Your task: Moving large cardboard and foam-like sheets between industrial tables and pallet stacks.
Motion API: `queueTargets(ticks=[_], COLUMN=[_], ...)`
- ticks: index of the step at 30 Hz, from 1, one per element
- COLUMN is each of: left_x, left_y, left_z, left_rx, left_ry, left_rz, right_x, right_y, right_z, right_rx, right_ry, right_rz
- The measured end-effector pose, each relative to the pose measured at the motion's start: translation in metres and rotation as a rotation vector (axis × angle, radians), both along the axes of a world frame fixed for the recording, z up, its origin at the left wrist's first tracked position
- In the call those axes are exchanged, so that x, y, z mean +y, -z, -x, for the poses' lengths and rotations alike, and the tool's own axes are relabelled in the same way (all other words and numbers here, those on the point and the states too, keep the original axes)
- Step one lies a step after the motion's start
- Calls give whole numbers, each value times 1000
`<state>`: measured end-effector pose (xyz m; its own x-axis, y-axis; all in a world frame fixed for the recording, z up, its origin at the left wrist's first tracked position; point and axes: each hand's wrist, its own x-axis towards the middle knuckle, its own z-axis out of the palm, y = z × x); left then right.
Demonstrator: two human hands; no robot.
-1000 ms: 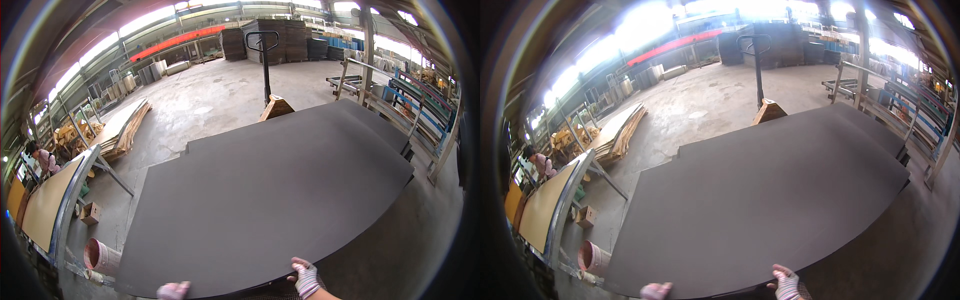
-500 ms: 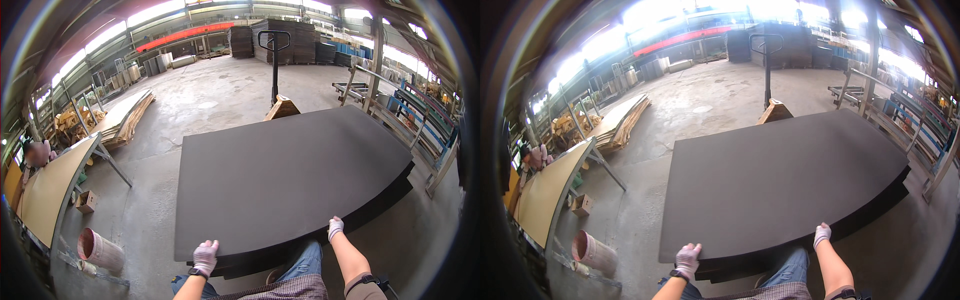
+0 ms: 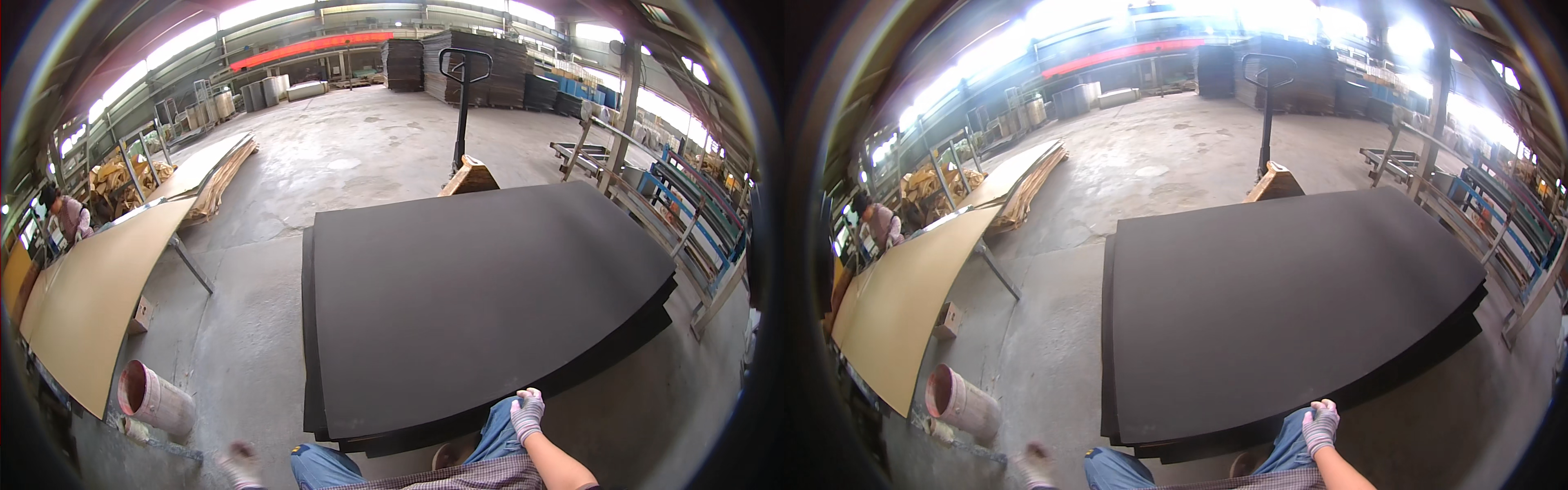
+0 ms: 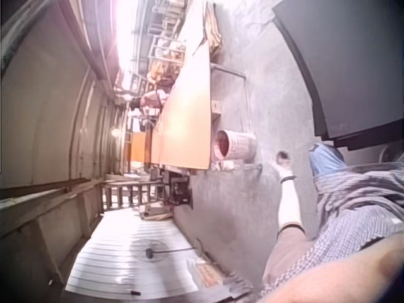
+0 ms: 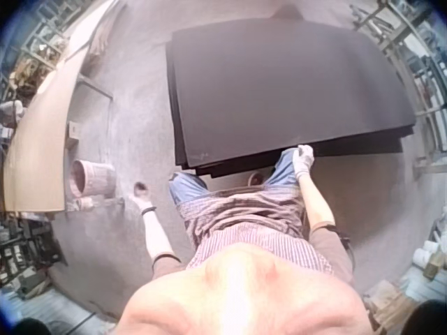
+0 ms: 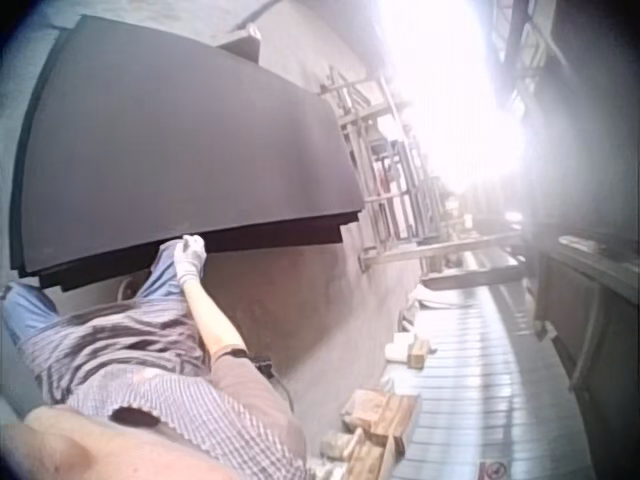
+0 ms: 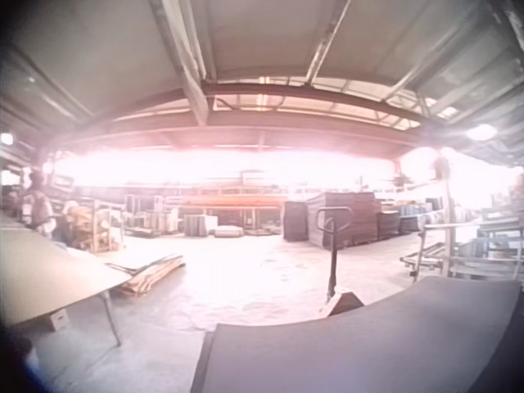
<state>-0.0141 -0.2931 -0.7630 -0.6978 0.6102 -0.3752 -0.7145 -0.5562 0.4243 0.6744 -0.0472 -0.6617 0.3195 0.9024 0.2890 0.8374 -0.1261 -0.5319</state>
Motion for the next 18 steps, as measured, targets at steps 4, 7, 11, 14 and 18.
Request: queueTargets(ticks=[4, 7, 11, 14, 18], left_x=[-139, -136, -85, -74, -29], left_y=[-142, -251, -296, -202, -118], left_z=[92, 140, 221, 271, 130], left_rx=[129, 171, 769, 593, 679], left_ry=[-409, -587, -326, -248, -461], left_rz=[-26, 31, 189, 642, 650], right_x=[1, -13, 7, 21, 31], right_y=[17, 20, 42, 5, -47], right_z=[-19, -36, -81, -59, -39], right_rx=[182, 105, 665, 242, 319], right_ry=[-16, 47, 284, 284, 169], right_rz=[-211, -101, -342, -282, -318])
